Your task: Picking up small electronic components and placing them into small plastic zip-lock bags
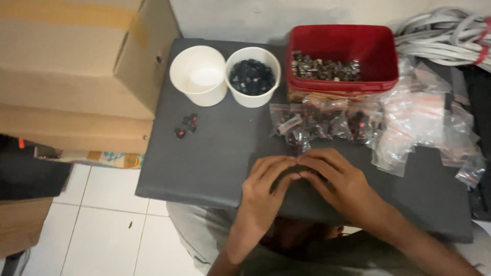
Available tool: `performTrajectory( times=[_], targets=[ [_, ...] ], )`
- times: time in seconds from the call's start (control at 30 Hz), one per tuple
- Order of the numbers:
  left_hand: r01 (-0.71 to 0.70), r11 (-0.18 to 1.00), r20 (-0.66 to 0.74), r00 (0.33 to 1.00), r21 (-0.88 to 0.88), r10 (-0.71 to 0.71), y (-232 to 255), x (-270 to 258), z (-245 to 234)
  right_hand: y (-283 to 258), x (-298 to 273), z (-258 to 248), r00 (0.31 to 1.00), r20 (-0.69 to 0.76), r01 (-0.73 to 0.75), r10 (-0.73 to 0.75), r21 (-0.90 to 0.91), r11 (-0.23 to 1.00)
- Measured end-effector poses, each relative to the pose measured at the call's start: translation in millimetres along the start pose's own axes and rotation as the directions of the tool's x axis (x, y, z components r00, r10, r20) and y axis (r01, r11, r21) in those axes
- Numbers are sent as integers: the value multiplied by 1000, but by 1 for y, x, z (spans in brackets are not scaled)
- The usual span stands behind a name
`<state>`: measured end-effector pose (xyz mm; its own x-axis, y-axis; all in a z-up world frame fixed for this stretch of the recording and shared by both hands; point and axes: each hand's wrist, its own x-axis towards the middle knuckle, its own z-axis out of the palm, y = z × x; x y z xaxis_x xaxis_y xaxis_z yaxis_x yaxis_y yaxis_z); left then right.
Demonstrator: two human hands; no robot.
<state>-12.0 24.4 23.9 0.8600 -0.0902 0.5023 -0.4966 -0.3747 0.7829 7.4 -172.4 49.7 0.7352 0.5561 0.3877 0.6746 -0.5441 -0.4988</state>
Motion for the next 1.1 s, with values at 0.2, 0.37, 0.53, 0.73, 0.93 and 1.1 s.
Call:
performTrajectory(
  times=[0.2,0.37,0.53,0.73,0.93,1.1],
  targets=[
    [106,990,-118,989,96,-94,-6,6,-62,-10,66,33,992,24,115,-120,145,983],
    [163,975,-292,950,154,-113,-18,10,-107,-27,126,70,986,30,154,-162,176,972],
    [268,937,-412,898,225,-158,-47,8,-133,-35,172,100,960,171,206,-222,109,972],
    [325,876,-388,904,356,-178,-78,5,-143,-41,199,122,901,314,385,-299,-262,885],
    [369,831,-274,922,415,-273,-79,10,-144,-20,193,146,873,379,414,-305,-250,875],
    [331,838,-253,938,433,-239,-85,6,-141,-4,179,162,872,307,456,-380,-230,860]
  ],
)
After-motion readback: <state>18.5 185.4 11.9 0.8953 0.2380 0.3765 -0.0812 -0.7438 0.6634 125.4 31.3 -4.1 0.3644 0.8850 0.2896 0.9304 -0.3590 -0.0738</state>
